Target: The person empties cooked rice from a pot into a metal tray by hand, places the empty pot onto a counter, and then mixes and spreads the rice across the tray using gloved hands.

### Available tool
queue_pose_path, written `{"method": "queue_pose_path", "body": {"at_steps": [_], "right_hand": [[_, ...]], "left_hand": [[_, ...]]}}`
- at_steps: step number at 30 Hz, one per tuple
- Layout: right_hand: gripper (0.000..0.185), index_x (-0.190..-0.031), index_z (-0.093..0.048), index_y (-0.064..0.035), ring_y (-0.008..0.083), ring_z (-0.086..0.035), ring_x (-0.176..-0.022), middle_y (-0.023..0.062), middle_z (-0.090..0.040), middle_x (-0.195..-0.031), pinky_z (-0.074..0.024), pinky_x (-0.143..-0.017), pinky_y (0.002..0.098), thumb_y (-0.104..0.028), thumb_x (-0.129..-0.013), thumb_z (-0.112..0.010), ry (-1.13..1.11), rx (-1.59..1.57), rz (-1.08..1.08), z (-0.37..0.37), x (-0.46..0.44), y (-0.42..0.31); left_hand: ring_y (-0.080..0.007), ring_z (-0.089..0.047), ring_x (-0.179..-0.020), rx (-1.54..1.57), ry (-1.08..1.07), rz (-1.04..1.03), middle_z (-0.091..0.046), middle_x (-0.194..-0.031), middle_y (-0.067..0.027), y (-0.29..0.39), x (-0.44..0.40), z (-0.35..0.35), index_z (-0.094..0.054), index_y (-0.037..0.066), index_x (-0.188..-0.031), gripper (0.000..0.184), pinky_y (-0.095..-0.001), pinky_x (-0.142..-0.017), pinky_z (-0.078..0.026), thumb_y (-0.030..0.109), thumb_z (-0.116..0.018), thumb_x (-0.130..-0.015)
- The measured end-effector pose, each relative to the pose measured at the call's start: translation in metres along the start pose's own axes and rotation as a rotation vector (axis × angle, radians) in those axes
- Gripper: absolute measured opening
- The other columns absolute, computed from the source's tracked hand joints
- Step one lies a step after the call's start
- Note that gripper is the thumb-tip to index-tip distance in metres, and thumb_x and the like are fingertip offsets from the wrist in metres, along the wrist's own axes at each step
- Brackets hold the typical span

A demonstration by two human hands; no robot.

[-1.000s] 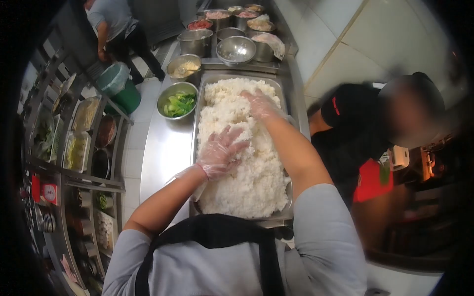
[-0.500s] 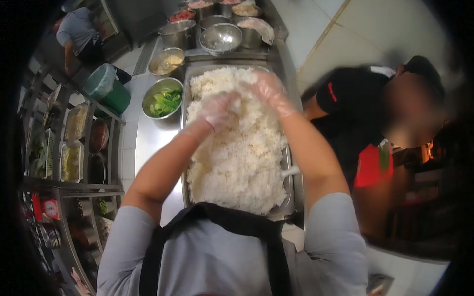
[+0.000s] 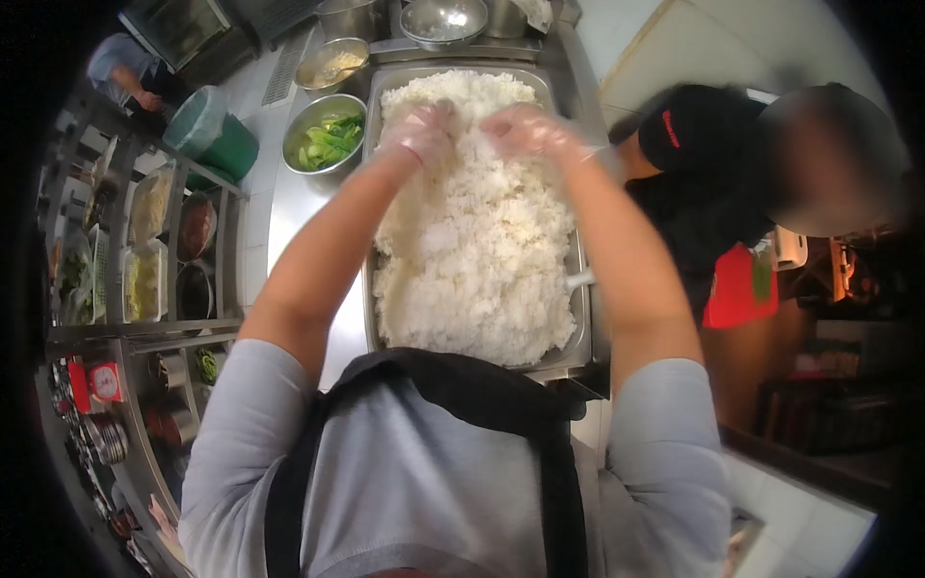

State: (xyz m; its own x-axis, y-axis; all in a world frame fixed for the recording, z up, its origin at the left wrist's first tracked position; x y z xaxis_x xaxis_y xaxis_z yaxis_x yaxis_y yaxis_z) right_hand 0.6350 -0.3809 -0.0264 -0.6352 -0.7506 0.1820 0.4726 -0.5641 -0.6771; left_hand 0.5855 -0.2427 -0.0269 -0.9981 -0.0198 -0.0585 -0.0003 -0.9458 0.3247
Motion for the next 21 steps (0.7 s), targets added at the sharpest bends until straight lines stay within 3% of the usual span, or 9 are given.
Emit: {"method": "queue_pose_path", "body": {"at_steps": [1, 8, 10, 12, 14, 16, 18, 20, 21], "right_hand": [[0.030, -0.105, -0.065, -0.0093, 0.0248, -0.062, -0.096, 0.0109, -0.066, -0.102, -0.0484, -0.085, 0.0313, -0.008, -0.075, -0.061, -0.044, -0.227, -0.169, 0.003, 0.014, -0.002], [0.019, -0.087, -0.066, -0.0029, 0.0301, -0.061, -0.093, 0.0163, -0.063, -0.095, -0.0493, -0.078, 0.0383, -0.004, -0.072, -0.054, -0.175, 1.178, -0.032, -0.001, 0.094, -0.002], [0.020, -0.085, -0.066, -0.0047, 0.0285, -0.062, -0.087, 0.0189, -0.062, -0.090, -0.0484, -0.078, 0.0387, -0.008, -0.068, -0.056, 0.011, 1.101, -0.027, -0.029, 0.100, 0.036], [0.021, -0.085, -0.066, -0.0049, 0.0293, -0.061, -0.086, 0.0206, -0.062, -0.090, -0.0473, -0.079, 0.0396, -0.010, -0.067, -0.057, -0.063, 1.051, -0.085, -0.046, 0.105, 0.047], [0.022, -0.087, -0.065, -0.0034, 0.0327, -0.059, -0.091, 0.0215, -0.060, -0.096, -0.0462, -0.081, 0.0412, -0.011, -0.068, -0.056, -0.391, 1.007, -0.213, -0.076, 0.115, 0.050], [0.029, -0.097, -0.060, -0.0010, 0.0357, -0.057, -0.095, 0.0236, -0.059, -0.100, -0.0450, -0.084, 0.0410, -0.010, -0.070, -0.054, -0.149, 0.557, -0.276, -0.078, 0.129, 0.074], [0.038, -0.108, -0.055, 0.0011, 0.0374, -0.055, -0.099, 0.0257, -0.058, -0.105, -0.0436, -0.087, 0.0404, -0.009, -0.072, -0.053, -0.009, 0.436, -0.279, -0.066, 0.147, 0.035], [0.047, -0.119, -0.049, 0.0032, 0.0392, -0.054, -0.104, 0.0278, -0.056, -0.109, -0.0423, -0.091, 0.0397, -0.007, -0.074, -0.052, 0.081, 0.296, -0.249, -0.061, 0.155, 0.016], [0.050, -0.123, -0.045, 0.0028, 0.0374, -0.052, -0.108, 0.0274, -0.055, -0.113, -0.0414, -0.092, 0.0383, -0.007, -0.074, -0.054, 0.114, 0.228, -0.230, -0.063, 0.152, 0.014]], "left_hand": [[-0.0318, -0.057, -0.102, 0.036, -0.036, -0.054, -0.062, -0.104, -0.0170, -0.007, -0.006, -0.005, -0.056, 0.013, -0.115, 0.038, -0.0393, -0.087, -0.045, 0.017, -0.050, -0.077], [-0.0335, -0.061, -0.095, -0.167, -0.055, -0.020, -0.063, -0.100, -0.0178, -0.029, 0.004, 0.040, -0.049, 0.008, -0.118, 0.042, -0.0418, -0.078, -0.049, 0.016, -0.052, -0.076], [-0.0283, -0.064, -0.081, -0.352, -0.072, -0.270, -0.065, -0.089, -0.0126, -0.044, 0.011, -0.009, -0.057, 0.008, -0.086, 0.013, -0.0398, -0.067, -0.050, 0.015, -0.053, -0.076], [-0.0265, -0.064, -0.082, -0.238, 0.086, -0.586, -0.066, -0.082, -0.0063, -0.070, 0.026, -0.068, -0.061, 0.013, -0.056, 0.021, -0.0373, -0.068, -0.051, 0.015, -0.053, -0.076], [-0.0249, -0.061, -0.075, -0.183, -0.205, -0.324, -0.063, -0.080, -0.0075, -0.020, 0.064, -0.016, -0.061, 0.012, -0.075, 0.016, -0.0351, -0.063, -0.049, 0.019, -0.049, -0.081], [-0.0233, -0.059, -0.068, -0.234, -0.333, -0.212, -0.061, -0.077, -0.0087, 0.016, 0.099, 0.004, -0.062, 0.010, -0.093, 0.023, -0.0330, -0.058, -0.047, 0.024, -0.045, -0.085], [-0.0247, -0.060, -0.085, -0.400, -0.344, -0.275, -0.061, -0.096, -0.0157, 0.033, 0.129, -0.006, -0.040, 0.011, -0.131, 0.052, -0.0366, -0.066, -0.049, 0.042, -0.041, -0.090], [-0.0368, -0.048, -0.112, -0.062, -0.230, 0.027, -0.044, -0.127, -0.0256, 0.029, 0.150, -0.011, -0.013, 0.016, -0.145, 0.074, -0.0454, -0.090, -0.042, 0.042, -0.048, -0.085], [-0.0394, -0.042, -0.117, -0.014, -0.203, 0.070, -0.038, -0.131, -0.0272, 0.039, 0.162, -0.005, -0.014, 0.016, -0.144, 0.075, -0.0464, -0.094, -0.039, 0.038, -0.051, -0.083]]}}
Point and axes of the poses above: each hand's wrist, its own x-axis away from the middle knuckle, its own z-axis out of the back of the hand, y = z × x, the point moved 8 cm from there along -x, towards the middle knuckle
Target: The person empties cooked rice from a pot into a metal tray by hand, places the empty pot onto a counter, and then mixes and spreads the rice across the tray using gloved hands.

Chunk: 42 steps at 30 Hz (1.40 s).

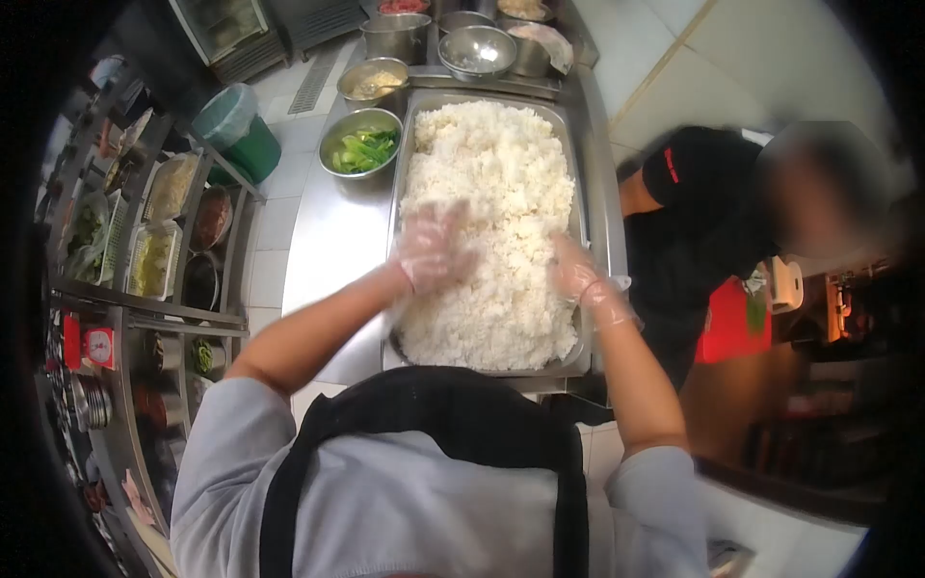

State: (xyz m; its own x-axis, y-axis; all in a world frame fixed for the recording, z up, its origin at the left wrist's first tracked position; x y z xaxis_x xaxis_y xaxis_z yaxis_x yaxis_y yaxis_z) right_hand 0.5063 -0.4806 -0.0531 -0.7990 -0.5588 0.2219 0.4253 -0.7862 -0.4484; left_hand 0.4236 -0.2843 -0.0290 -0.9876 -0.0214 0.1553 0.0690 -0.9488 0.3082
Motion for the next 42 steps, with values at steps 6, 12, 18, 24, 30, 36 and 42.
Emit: {"method": "queue_pose_path", "body": {"at_steps": [6, 12, 18, 24, 30, 36, 42], "right_hand": [[0.068, -0.134, -0.034, 0.0009, 0.0277, -0.043, -0.121, 0.0205, -0.043, -0.132, -0.0375, -0.098, 0.0330, -0.007, -0.074, -0.064, 0.069, -0.316, -0.117, -0.004, -0.031, -0.028], [0.064, -0.132, -0.038, -0.0005, 0.0239, -0.056, -0.099, 0.0191, -0.051, -0.120, -0.0493, -0.078, 0.0315, -0.002, -0.072, -0.059, 0.115, -0.786, -0.085, 0.025, -0.081, -0.024], [0.048, -0.112, -0.057, -0.0068, 0.0223, -0.062, -0.085, 0.0122, -0.065, -0.092, -0.0485, -0.076, 0.0316, -0.010, -0.065, -0.068, 0.436, -0.474, 0.067, 0.105, -0.118, -0.040], [0.035, -0.108, -0.059, -0.0074, 0.0260, -0.060, -0.094, 0.0140, -0.063, -0.098, -0.0462, -0.083, 0.0347, -0.009, -0.073, -0.057, 0.456, -0.286, 0.197, 0.068, -0.143, -0.044], [0.052, -0.133, -0.039, -0.0084, 0.0286, -0.031, -0.131, 0.0171, -0.031, -0.141, -0.0273, -0.108, 0.0385, -0.013, -0.083, -0.050, 0.226, 0.177, 0.289, 0.011, -0.089, -0.073], [0.062, -0.141, -0.026, -0.0083, 0.0319, -0.022, -0.135, 0.0214, -0.015, -0.147, -0.0232, -0.110, 0.0364, -0.018, -0.085, -0.052, -0.090, 0.383, 0.201, -0.013, -0.023, -0.053], [0.048, -0.127, -0.050, -0.0119, 0.0324, -0.049, -0.114, 0.0213, -0.049, -0.126, -0.0388, -0.096, 0.0359, -0.016, -0.080, -0.060, 0.027, -0.540, -0.145, -0.011, -0.031, -0.016]], "left_hand": [[-0.0487, -0.033, -0.122, 0.320, 0.229, 0.032, -0.026, -0.137, -0.0320, 0.031, -0.012, -0.001, -0.024, 0.011, -0.140, 0.085, -0.0453, -0.102, -0.034, 0.009, -0.065, -0.065], [-0.0392, -0.045, -0.114, 0.479, 0.473, -0.118, -0.042, -0.127, -0.0275, 0.046, -0.093, 0.028, -0.034, 0.009, -0.132, 0.075, -0.0411, -0.091, -0.043, 0.014, -0.069, -0.066], [-0.0351, -0.059, -0.093, 0.354, 0.414, -0.257, -0.061, -0.101, -0.0188, 0.046, -0.115, 0.127, -0.049, 0.009, -0.116, 0.051, -0.0392, -0.080, -0.047, 0.019, -0.069, -0.070], [-0.0326, -0.050, -0.110, 0.150, 0.338, -0.159, -0.055, -0.115, -0.0199, 0.026, -0.129, 0.112, -0.053, 0.012, -0.114, 0.036, -0.0397, -0.088, -0.044, 0.019, -0.059, -0.079], [-0.0379, -0.009, -0.137, -0.145, 0.159, -0.098, -0.010, -0.149, -0.0158, 0.008, -0.112, 0.021, -0.023, 0.023, -0.142, 0.057, -0.0485, -0.110, -0.017, 0.030, -0.041, -0.088], [-0.0376, -0.007, -0.138, -0.259, 0.076, 0.019, 0.001, -0.152, -0.0093, -0.052, -0.154, 0.008, -0.017, 0.028, -0.144, 0.064, -0.0550, -0.108, -0.014, 0.025, -0.041, -0.085], [-0.0367, -0.004, -0.139, -0.387, -0.008, -0.004, -0.001, -0.152, -0.0065, -0.050, -0.172, -0.010, -0.015, 0.027, -0.145, 0.068, -0.0579, -0.107, -0.014, 0.024, -0.043, -0.082]]}}
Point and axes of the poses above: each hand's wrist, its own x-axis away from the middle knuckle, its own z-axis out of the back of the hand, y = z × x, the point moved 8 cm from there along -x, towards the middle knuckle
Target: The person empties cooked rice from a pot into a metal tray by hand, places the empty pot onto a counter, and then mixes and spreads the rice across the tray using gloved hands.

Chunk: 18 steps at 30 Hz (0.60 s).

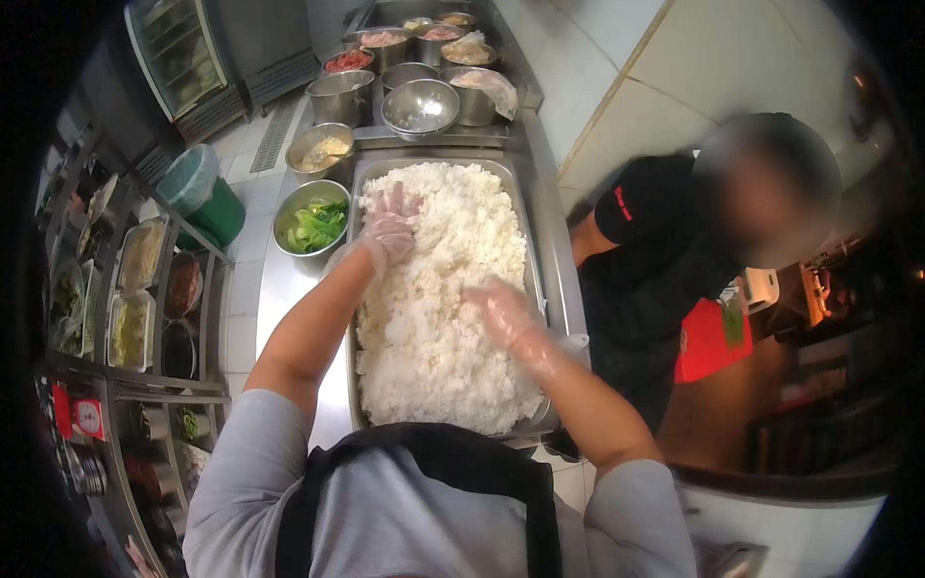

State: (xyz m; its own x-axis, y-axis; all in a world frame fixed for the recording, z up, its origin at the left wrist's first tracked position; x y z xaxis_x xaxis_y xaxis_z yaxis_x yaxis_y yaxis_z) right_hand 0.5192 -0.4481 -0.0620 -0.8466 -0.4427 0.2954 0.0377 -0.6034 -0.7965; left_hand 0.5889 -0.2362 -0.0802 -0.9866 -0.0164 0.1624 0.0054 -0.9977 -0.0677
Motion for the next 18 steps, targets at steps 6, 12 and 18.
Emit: {"method": "queue_pose_path", "body": {"at_steps": [6, 12, 18], "right_hand": [[0.042, -0.115, -0.057, -0.0122, 0.0272, -0.061, -0.092, 0.0116, -0.063, -0.102, -0.0499, -0.075, 0.0401, -0.027, -0.077, -0.067, 0.095, 0.463, 0.338, 0.012, -0.070, -0.020], [0.042, -0.117, -0.055, -0.0076, 0.0254, -0.059, -0.098, 0.0059, -0.057, -0.118, -0.0512, -0.076, 0.0407, -0.027, -0.080, -0.064, 0.004, 0.112, 0.076, 0.048, -0.060, -0.072], [0.045, -0.121, -0.049, -0.0027, 0.0228, -0.058, -0.095, 0.0110, -0.054, -0.116, -0.0507, -0.081, 0.0347, -0.029, -0.086, -0.061, -0.074, -0.659, 0.172, 0.072, -0.015, -0.013]], "left_hand": [[-0.0319, -0.041, -0.124, 0.424, 0.011, -0.233, -0.029, -0.144, -0.0148, -0.005, 0.031, 0.041, -0.030, 0.018, -0.140, 0.063, -0.0377, -0.107, -0.031, 0.017, -0.054, -0.081], [-0.0288, -0.050, -0.113, 1.318, -0.038, 0.094, -0.048, -0.126, -0.0190, -0.022, 0.129, 0.115, -0.042, 0.003, -0.129, 0.053, -0.0384, -0.098, -0.041, 0.027, -0.058, -0.085], [-0.0277, -0.050, -0.109, 2.127, -0.115, 0.446, -0.050, -0.118, -0.0171, -0.026, 0.196, -0.003, -0.041, -0.004, -0.124, 0.050, -0.0373, -0.091, -0.042, 0.023, -0.058, -0.085]]}}
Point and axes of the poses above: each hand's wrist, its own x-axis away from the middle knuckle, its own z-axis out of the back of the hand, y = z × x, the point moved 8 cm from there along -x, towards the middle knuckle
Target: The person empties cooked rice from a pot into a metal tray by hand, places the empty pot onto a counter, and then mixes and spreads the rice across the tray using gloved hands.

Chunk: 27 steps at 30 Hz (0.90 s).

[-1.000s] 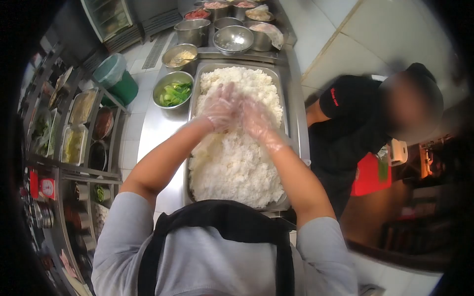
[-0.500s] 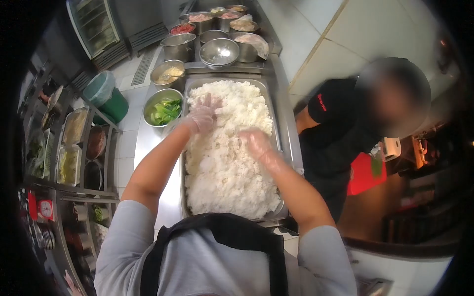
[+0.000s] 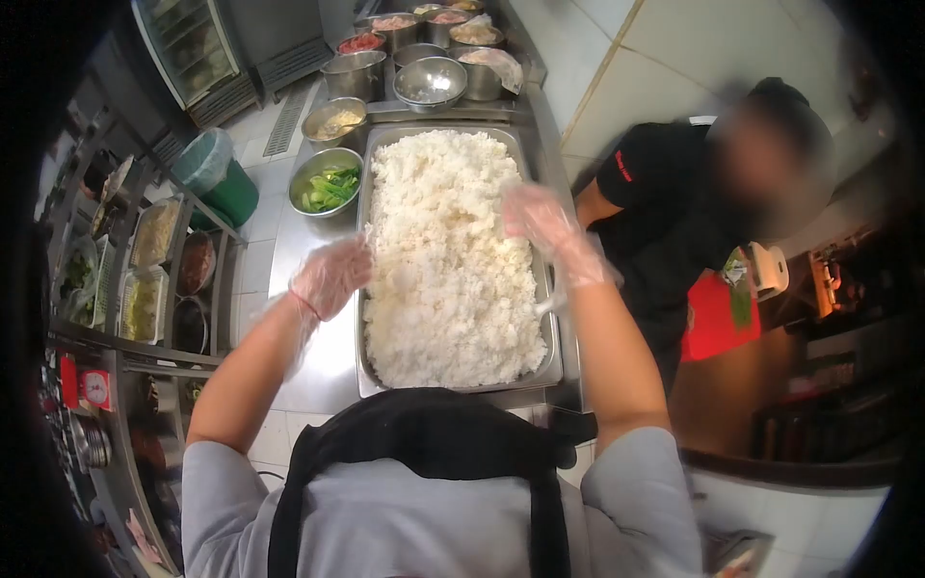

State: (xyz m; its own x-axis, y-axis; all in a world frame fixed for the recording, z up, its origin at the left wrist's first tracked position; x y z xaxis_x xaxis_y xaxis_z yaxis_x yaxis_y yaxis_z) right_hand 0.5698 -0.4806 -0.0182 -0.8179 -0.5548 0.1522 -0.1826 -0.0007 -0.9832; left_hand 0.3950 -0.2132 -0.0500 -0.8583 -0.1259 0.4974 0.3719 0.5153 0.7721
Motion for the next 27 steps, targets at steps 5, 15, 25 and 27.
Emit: {"method": "queue_pose_path", "body": {"at_steps": [5, 15, 25, 27], "right_hand": [[0.039, -0.115, -0.051, 0.0015, 0.0191, -0.057, -0.085, 0.0097, -0.057, -0.102, -0.0485, -0.072, 0.0322, -0.029, -0.091, -0.054, 0.376, -0.132, -0.339, 0.000, 0.069, 0.061], [0.065, -0.125, -0.042, 0.0034, 0.0229, -0.052, -0.101, 0.0139, -0.050, -0.120, -0.0454, -0.082, 0.0348, -0.050, -0.089, -0.048, 0.352, 0.317, -0.561, 0.038, -0.014, 0.147], [0.071, -0.136, -0.034, -0.0005, 0.0238, -0.047, -0.116, 0.0139, -0.045, -0.132, -0.0394, -0.096, 0.0367, -0.053, -0.090, -0.043, 0.222, -0.174, -0.578, -0.005, -0.021, 0.139], [0.073, -0.136, -0.034, 0.0002, 0.0250, -0.045, -0.119, 0.0150, -0.046, -0.132, -0.0381, -0.097, 0.0372, -0.054, -0.088, -0.047, 0.146, -0.233, -0.572, 0.006, -0.035, 0.162]], "left_hand": [[-0.0194, -0.052, -0.098, 0.031, 0.058, -0.021, -0.054, -0.111, -0.0120, -0.034, -0.007, -0.007, -0.047, -0.004, -0.118, 0.042, -0.0332, -0.081, -0.043, 0.024, -0.055, -0.088], [-0.0259, -0.058, -0.096, -0.522, 0.270, 0.016, -0.056, -0.119, -0.0182, -0.037, -0.088, -0.001, -0.050, -0.001, -0.124, 0.063, -0.0340, -0.082, -0.046, 0.051, -0.049, -0.087], [-0.0285, -0.050, -0.115, -0.705, 0.268, 0.109, -0.049, -0.128, -0.0209, -0.033, -0.119, -0.010, -0.043, -0.002, -0.131, 0.072, -0.0311, -0.096, -0.037, 0.054, -0.050, -0.085], [-0.0284, -0.046, -0.120, -0.513, 0.006, 0.064, -0.045, -0.132, -0.0198, -0.074, -0.183, 0.017, -0.044, 0.000, -0.131, 0.066, -0.0315, -0.099, -0.035, 0.047, -0.052, -0.086]]}}
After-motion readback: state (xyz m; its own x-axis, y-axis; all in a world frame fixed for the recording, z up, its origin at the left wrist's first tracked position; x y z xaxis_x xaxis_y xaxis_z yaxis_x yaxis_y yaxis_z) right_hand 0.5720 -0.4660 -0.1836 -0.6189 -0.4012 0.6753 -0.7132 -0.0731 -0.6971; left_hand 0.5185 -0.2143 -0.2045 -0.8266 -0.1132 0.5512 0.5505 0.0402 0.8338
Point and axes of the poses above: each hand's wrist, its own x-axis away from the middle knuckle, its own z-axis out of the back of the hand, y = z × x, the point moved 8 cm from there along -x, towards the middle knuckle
